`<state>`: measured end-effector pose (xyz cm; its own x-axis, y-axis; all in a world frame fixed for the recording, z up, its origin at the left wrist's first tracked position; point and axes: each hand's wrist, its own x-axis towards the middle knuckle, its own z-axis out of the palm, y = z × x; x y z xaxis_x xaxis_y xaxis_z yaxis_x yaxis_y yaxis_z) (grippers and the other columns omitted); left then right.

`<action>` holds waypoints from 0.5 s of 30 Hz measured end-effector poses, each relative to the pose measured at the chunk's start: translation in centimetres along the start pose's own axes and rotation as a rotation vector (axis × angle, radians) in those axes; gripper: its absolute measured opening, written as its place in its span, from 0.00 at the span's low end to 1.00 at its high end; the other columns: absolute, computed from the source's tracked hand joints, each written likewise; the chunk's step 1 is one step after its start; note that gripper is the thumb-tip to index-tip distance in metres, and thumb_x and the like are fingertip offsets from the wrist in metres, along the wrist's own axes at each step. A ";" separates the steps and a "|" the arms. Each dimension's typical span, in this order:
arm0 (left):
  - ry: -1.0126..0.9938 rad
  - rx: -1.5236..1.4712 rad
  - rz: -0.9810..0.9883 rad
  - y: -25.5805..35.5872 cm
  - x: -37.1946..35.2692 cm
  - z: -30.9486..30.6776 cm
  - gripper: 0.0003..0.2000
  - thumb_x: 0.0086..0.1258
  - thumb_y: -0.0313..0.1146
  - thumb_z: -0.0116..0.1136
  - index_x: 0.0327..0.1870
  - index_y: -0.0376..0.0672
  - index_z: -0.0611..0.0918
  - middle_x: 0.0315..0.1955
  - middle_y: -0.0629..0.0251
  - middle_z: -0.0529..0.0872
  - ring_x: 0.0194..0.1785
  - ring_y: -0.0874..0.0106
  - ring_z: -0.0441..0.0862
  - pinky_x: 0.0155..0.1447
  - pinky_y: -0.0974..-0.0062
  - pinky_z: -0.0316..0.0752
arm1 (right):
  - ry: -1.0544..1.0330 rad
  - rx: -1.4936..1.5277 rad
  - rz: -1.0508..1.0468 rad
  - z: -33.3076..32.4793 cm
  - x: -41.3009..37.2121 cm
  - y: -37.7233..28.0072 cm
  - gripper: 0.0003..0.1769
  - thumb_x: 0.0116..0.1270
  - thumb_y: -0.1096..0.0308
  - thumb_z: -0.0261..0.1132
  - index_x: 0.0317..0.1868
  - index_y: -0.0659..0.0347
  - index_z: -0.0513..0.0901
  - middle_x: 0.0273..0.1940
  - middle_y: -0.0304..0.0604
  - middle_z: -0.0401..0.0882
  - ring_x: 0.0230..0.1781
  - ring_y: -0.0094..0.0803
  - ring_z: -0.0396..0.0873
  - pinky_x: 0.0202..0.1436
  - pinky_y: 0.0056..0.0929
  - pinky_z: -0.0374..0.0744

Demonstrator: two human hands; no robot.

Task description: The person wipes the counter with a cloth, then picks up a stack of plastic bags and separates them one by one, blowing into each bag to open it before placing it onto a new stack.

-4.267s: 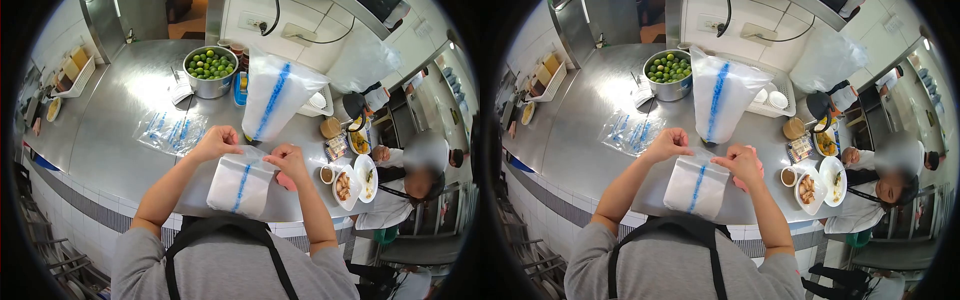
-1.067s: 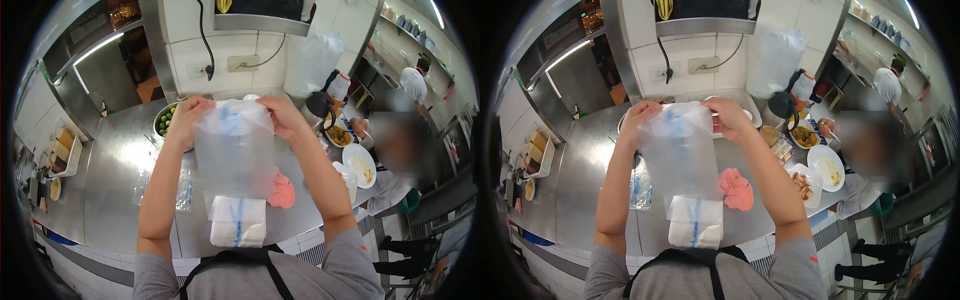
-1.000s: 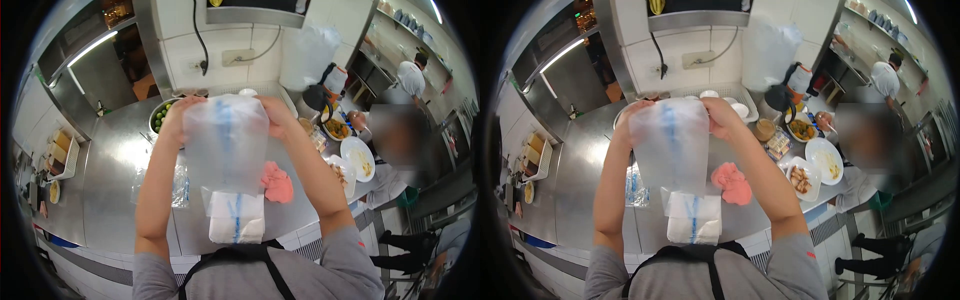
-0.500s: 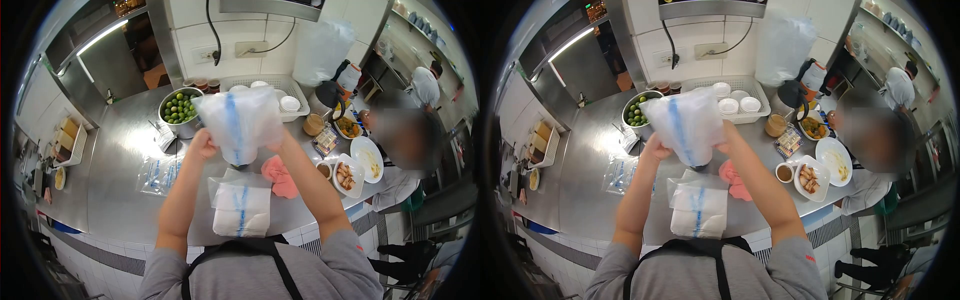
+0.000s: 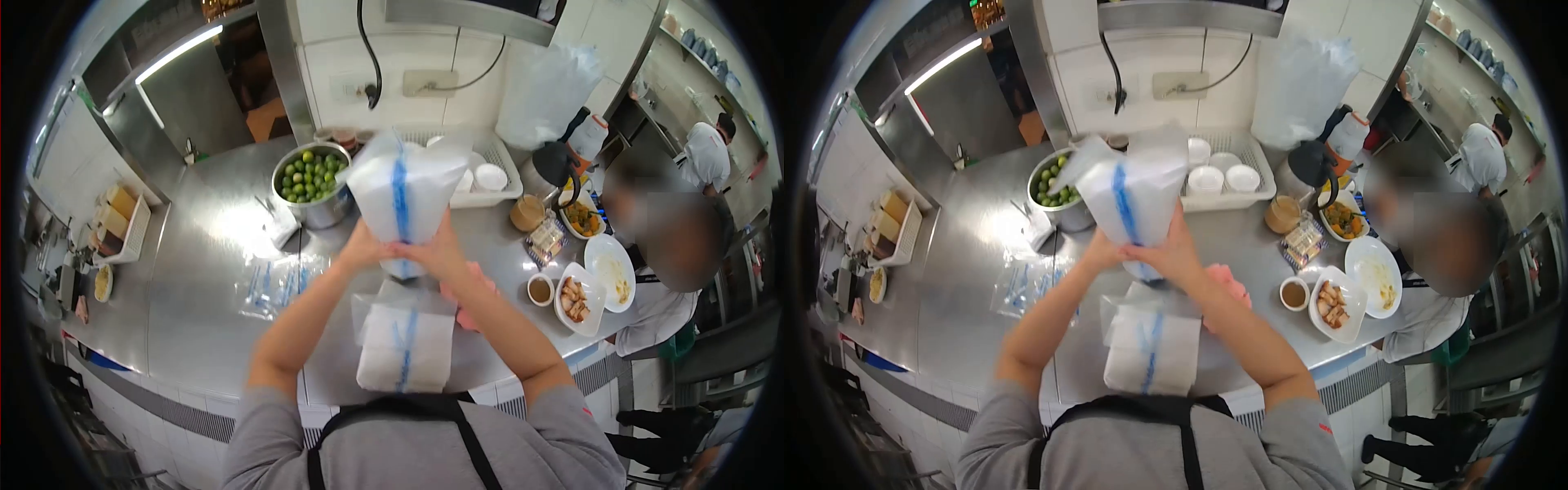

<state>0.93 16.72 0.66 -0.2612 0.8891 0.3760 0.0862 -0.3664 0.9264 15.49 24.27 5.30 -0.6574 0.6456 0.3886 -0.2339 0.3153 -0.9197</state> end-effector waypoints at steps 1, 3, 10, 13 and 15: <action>0.021 0.063 0.000 -1.1 0.0 0.1 0.36 0.36 0.38 0.74 0.51 0.36 0.72 0.43 0.62 0.79 0.48 0.69 0.76 0.54 0.72 0.69 | 0.011 0.001 -0.037 0.3 0.3 0.7 0.54 0.37 0.63 0.77 0.63 0.64 0.54 0.55 0.51 0.65 0.56 0.38 0.67 0.56 0.37 0.68; 0.019 0.072 0.063 -1.8 -0.1 0.7 0.36 0.35 0.38 0.73 0.50 0.36 0.73 0.43 0.61 0.79 0.47 0.68 0.76 0.53 0.71 0.69 | 0.027 0.009 -0.052 0.5 -0.5 3.2 0.53 0.36 0.61 0.78 0.61 0.65 0.57 0.53 0.50 0.68 0.53 0.38 0.69 0.55 0.36 0.69; 0.017 0.095 -0.012 -4.3 -2.0 1.2 0.32 0.33 0.38 0.72 0.45 0.36 0.76 0.41 0.60 0.80 0.45 0.69 0.77 0.52 0.72 0.69 | 0.038 0.079 0.062 0.5 -3.1 8.5 0.49 0.35 0.59 0.78 0.57 0.64 0.61 0.51 0.48 0.70 0.52 0.36 0.70 0.54 0.35 0.69; 0.093 0.145 0.031 -4.1 -2.1 1.7 0.31 0.33 0.38 0.73 0.43 0.37 0.76 0.39 0.62 0.80 0.43 0.70 0.77 0.51 0.72 0.70 | 0.054 0.166 0.000 0.2 -2.8 9.4 0.49 0.36 0.59 0.78 0.57 0.65 0.62 0.52 0.49 0.70 0.53 0.37 0.70 0.55 0.35 0.68; 0.058 0.095 -0.017 -3.8 -2.2 1.5 0.30 0.34 0.36 0.73 0.43 0.37 0.76 0.40 0.61 0.80 0.44 0.70 0.77 0.51 0.72 0.70 | 0.018 0.083 -0.049 -0.2 -2.8 9.0 0.49 0.36 0.58 0.78 0.58 0.64 0.62 0.52 0.50 0.70 0.53 0.37 0.70 0.57 0.34 0.67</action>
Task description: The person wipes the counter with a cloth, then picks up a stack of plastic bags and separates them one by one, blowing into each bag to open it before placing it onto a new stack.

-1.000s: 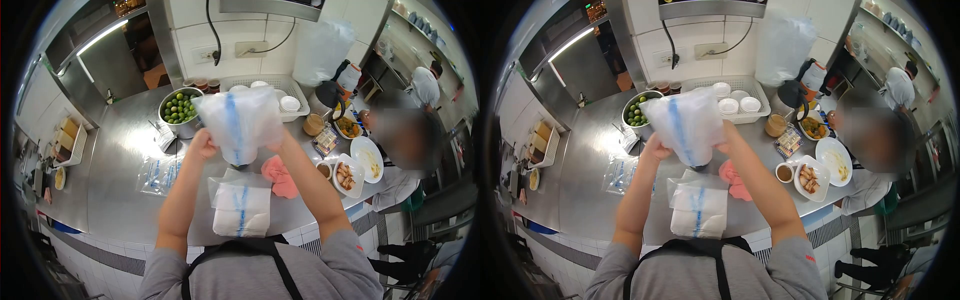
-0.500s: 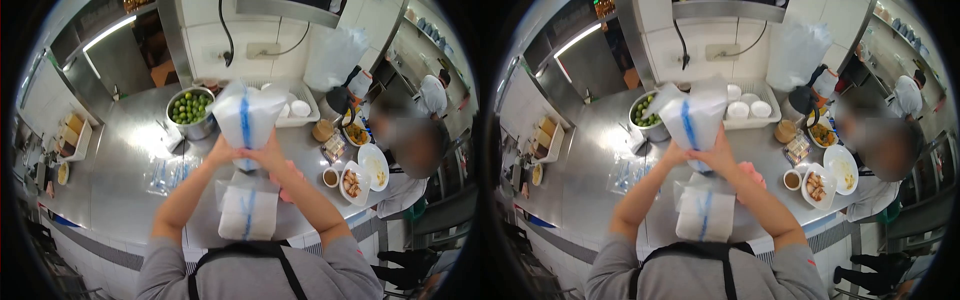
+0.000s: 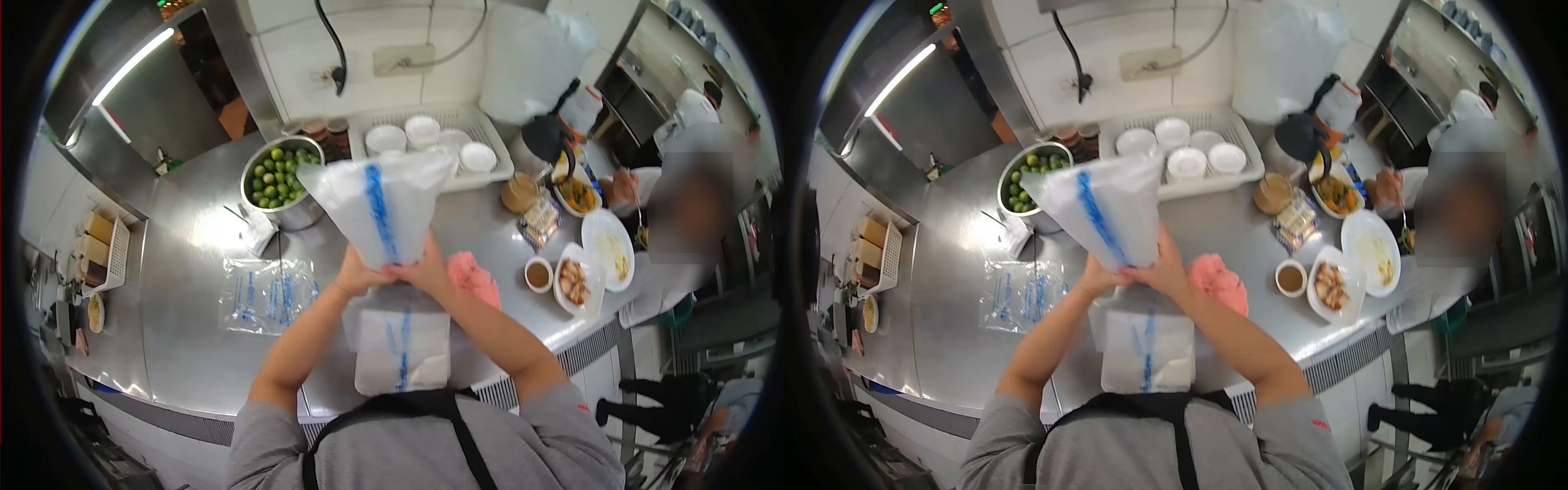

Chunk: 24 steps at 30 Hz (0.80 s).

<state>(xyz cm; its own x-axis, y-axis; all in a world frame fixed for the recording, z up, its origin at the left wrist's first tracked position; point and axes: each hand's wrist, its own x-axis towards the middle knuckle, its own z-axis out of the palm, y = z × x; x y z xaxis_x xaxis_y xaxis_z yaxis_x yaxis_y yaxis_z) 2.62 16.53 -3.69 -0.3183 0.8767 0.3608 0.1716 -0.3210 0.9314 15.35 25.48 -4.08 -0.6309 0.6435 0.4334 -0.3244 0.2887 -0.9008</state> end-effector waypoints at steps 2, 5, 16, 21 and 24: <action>-0.079 0.037 -0.061 1.3 0.0 -0.3 0.29 0.36 0.33 0.73 0.44 0.37 0.76 0.42 0.62 0.79 0.44 0.70 0.76 0.52 0.72 0.70 | -0.069 -0.088 0.036 -1.3 0.5 -0.9 0.47 0.39 0.59 0.76 0.59 0.63 0.63 0.52 0.49 0.70 0.54 0.37 0.69 0.57 0.33 0.67; 0.005 0.076 -0.049 2.1 -1.4 -0.1 0.26 0.40 0.29 0.72 0.44 0.36 0.76 0.41 0.63 0.79 0.43 0.71 0.76 0.51 0.73 0.71 | -0.212 -0.189 0.208 -4.1 0.0 -6.2 0.40 0.46 0.61 0.72 0.59 0.60 0.64 0.53 0.49 0.70 0.54 0.40 0.69 0.56 0.33 0.67; -0.180 0.509 -0.143 5.9 -8.2 1.6 0.05 0.57 0.25 0.58 0.34 0.37 0.80 0.28 0.61 0.81 0.29 0.69 0.80 0.33 0.77 0.74 | -0.142 -1.094 0.163 -10.3 -9.6 -4.4 0.13 0.49 0.62 0.67 0.34 0.58 0.79 0.40 0.44 0.73 0.46 0.41 0.69 0.51 0.39 0.66; -0.409 0.864 0.192 3.4 -6.5 6.2 0.20 0.56 0.33 0.59 0.51 0.41 0.74 0.48 0.57 0.76 0.53 0.58 0.72 0.55 0.64 0.68 | -0.073 -1.104 -0.136 -9.3 -7.0 -8.5 0.12 0.51 0.67 0.66 0.37 0.60 0.79 0.41 0.44 0.74 0.48 0.44 0.70 0.51 0.37 0.68; -0.749 0.870 -0.083 4.7 -8.3 7.9 0.24 0.55 0.36 0.59 0.54 0.42 0.71 0.54 0.57 0.72 0.58 0.58 0.67 0.61 0.64 0.63 | -0.053 -0.812 -0.084 -8.6 -6.9 -8.9 0.10 0.52 0.68 0.65 0.35 0.60 0.80 0.37 0.45 0.76 0.41 0.42 0.73 0.46 0.35 0.71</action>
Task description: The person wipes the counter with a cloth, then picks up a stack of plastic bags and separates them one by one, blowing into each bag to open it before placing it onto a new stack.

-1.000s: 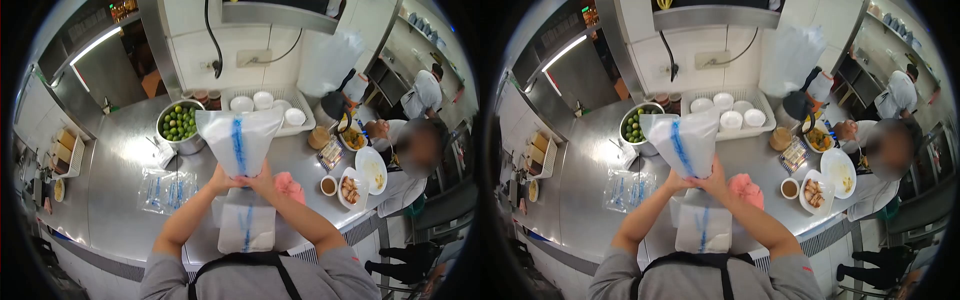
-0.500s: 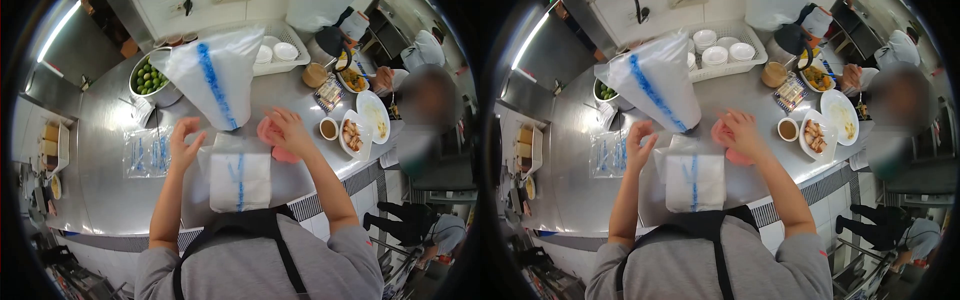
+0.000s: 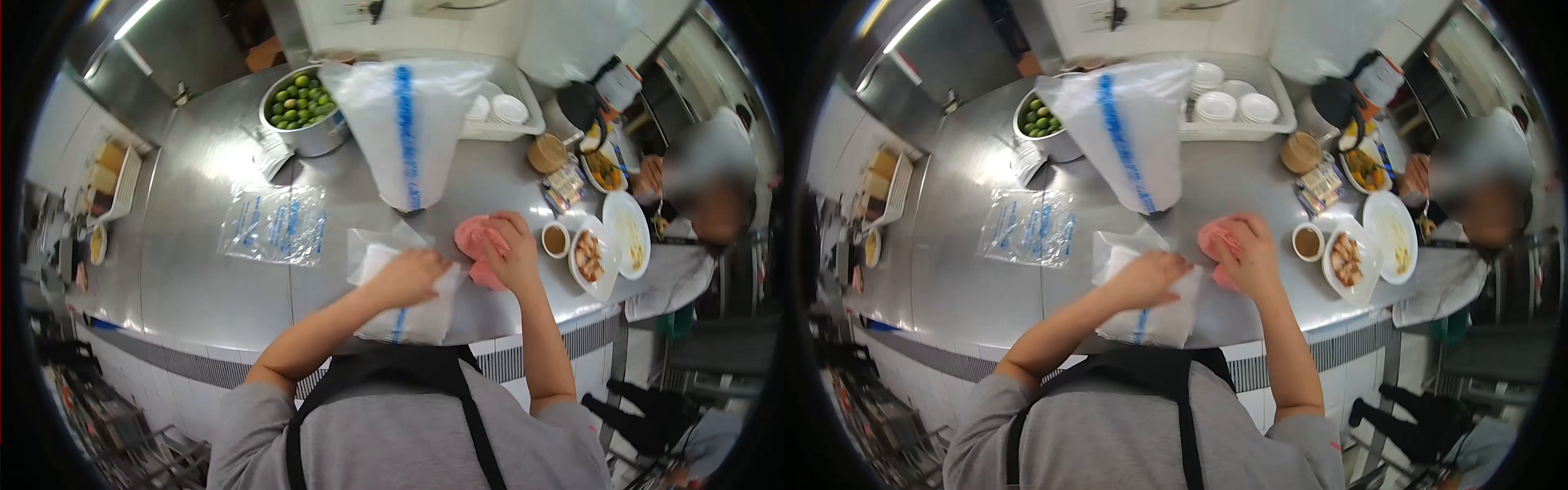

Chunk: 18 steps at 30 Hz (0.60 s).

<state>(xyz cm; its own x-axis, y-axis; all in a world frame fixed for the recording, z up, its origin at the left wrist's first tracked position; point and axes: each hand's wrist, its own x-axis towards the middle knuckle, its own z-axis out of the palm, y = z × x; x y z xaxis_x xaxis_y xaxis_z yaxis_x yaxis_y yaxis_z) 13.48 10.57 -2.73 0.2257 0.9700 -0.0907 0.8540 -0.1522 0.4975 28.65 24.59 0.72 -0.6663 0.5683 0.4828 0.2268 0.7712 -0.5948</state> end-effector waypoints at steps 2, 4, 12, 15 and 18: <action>0.119 0.007 0.058 2.3 -2.1 0.4 0.23 0.55 0.35 0.59 0.54 0.43 0.72 0.53 0.57 0.72 0.58 0.58 0.68 0.60 0.64 0.64 | -0.057 0.191 0.105 1.1 0.2 0.0 0.08 0.52 0.67 0.64 0.33 0.60 0.80 0.35 0.45 0.76 0.37 0.41 0.74 0.43 0.33 0.72; 0.216 0.008 0.136 3.4 -3.4 0.1 0.23 0.54 0.34 0.59 0.54 0.43 0.73 0.53 0.57 0.73 0.57 0.58 0.68 0.60 0.63 0.64 | -0.231 0.135 0.061 2.7 0.4 -0.2 0.07 0.55 0.69 0.62 0.34 0.61 0.81 0.32 0.48 0.77 0.32 0.42 0.76 0.36 0.33 0.74; 0.542 -0.143 -0.428 -3.9 -6.0 -0.4 0.13 0.54 0.27 0.54 0.43 0.43 0.78 0.40 0.61 0.79 0.46 0.60 0.75 0.47 0.68 0.72 | -0.437 -0.165 -0.153 8.1 -0.7 0.8 0.05 0.53 0.72 0.59 0.30 0.63 0.80 0.31 0.48 0.75 0.31 0.44 0.75 0.37 0.36 0.74; 0.672 0.152 -0.351 -7.7 -4.8 -1.5 0.10 0.54 0.27 0.54 0.38 0.43 0.79 0.33 0.61 0.78 0.39 0.59 0.76 0.44 0.66 0.72 | -0.399 -0.209 -0.169 7.8 -0.1 0.9 0.06 0.51 0.73 0.61 0.31 0.63 0.79 0.32 0.46 0.75 0.33 0.44 0.74 0.40 0.36 0.74; 0.508 -0.022 -0.421 -8.6 -5.1 -1.3 0.10 0.53 0.28 0.56 0.37 0.42 0.78 0.31 0.61 0.76 0.39 0.59 0.74 0.45 0.65 0.71 | -0.278 -0.017 -0.201 5.7 -0.5 -1.8 0.06 0.52 0.71 0.60 0.32 0.61 0.78 0.37 0.44 0.74 0.38 0.41 0.74 0.42 0.37 0.73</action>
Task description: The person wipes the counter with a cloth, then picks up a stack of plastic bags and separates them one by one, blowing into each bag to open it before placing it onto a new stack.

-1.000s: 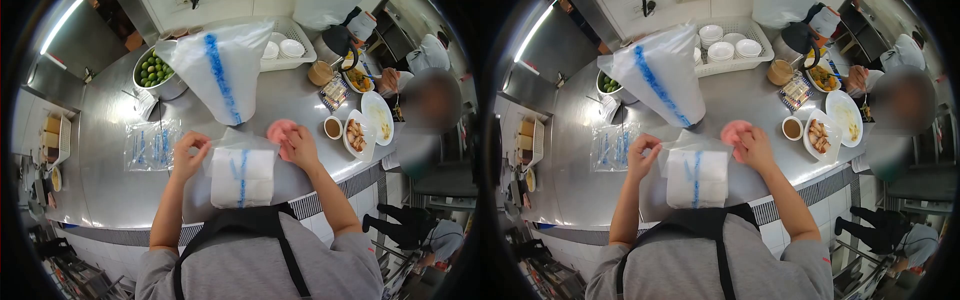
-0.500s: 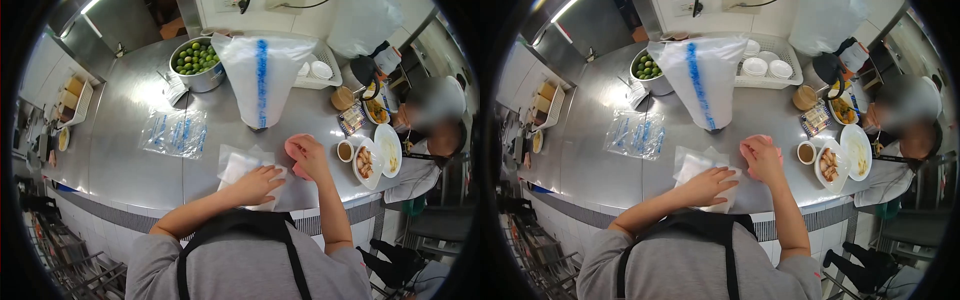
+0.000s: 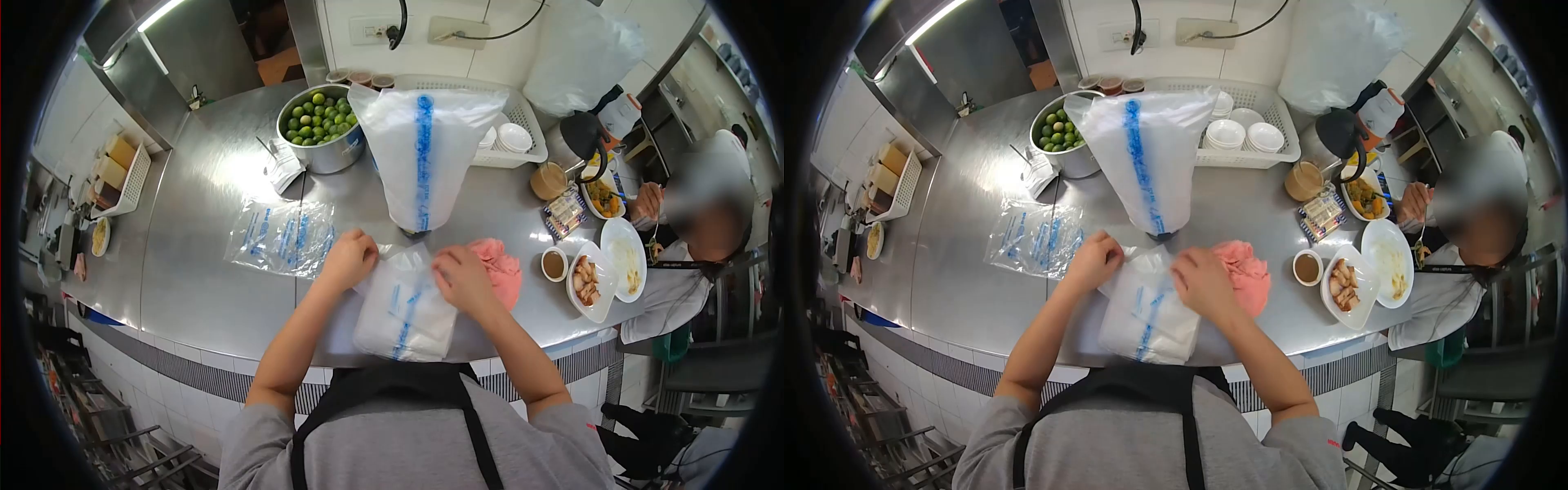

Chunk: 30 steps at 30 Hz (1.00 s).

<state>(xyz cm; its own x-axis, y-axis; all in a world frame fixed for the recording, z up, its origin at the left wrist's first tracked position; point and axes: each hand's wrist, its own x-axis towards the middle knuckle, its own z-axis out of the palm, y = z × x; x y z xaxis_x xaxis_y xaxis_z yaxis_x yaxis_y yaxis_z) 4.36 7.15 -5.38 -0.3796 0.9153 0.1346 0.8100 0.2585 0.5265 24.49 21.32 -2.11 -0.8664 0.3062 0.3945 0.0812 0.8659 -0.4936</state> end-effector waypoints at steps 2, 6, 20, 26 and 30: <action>-0.049 -0.141 -0.105 -0.5 0.6 -0.3 0.09 0.52 0.31 0.59 0.34 0.42 0.78 0.36 0.60 0.76 0.44 0.60 0.73 0.47 0.66 0.70 | -0.257 0.369 -0.160 -2.3 -0.9 -3.7 0.08 0.55 0.69 0.60 0.37 0.60 0.79 0.40 0.44 0.76 0.40 0.39 0.75 0.42 0.37 0.73; 0.163 -0.079 0.146 1.4 1.0 -0.2 0.07 0.51 0.31 0.60 0.31 0.42 0.78 0.39 0.60 0.75 0.46 0.60 0.72 0.49 0.67 0.69 | -0.738 0.950 -0.314 -10.3 1.0 -9.0 0.11 0.58 0.69 0.60 0.42 0.57 0.80 0.39 0.43 0.78 0.37 0.36 0.77 0.38 0.30 0.74; 0.060 -0.827 -0.165 2.1 1.4 0.5 0.05 0.55 0.26 0.61 0.28 0.38 0.77 0.25 0.68 0.82 0.25 0.77 0.75 0.34 0.82 0.71 | -0.095 -0.151 0.150 0.6 1.1 5.1 0.09 0.53 0.67 0.65 0.34 0.61 0.81 0.34 0.42 0.76 0.33 0.32 0.77 0.36 0.27 0.74; 0.096 -1.216 -0.324 3.4 0.4 -1.6 0.06 0.58 0.25 0.60 0.33 0.34 0.77 0.27 0.66 0.82 0.30 0.81 0.76 0.36 0.85 0.70 | -0.333 0.329 0.642 -3.1 2.5 2.2 0.10 0.55 0.69 0.65 0.38 0.61 0.82 0.32 0.38 0.76 0.26 0.23 0.72 0.30 0.23 0.71; 0.222 -1.261 -0.198 4.0 1.0 -1.6 0.06 0.56 0.25 0.62 0.32 0.33 0.79 0.26 0.66 0.82 0.30 0.81 0.76 0.35 0.86 0.70 | -0.116 0.627 0.452 -4.6 2.4 -0.3 0.07 0.57 0.73 0.62 0.37 0.63 0.81 0.32 0.38 0.76 0.25 0.20 0.70 0.29 0.20 0.70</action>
<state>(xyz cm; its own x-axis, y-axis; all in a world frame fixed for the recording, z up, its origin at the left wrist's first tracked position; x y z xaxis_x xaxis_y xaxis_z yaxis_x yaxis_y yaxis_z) 6.44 8.59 -1.78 -0.6081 0.7931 0.0355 -0.1996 -0.1960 0.9601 24.64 23.66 2.58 -0.8645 0.5024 -0.0155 0.1748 0.2715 -0.9464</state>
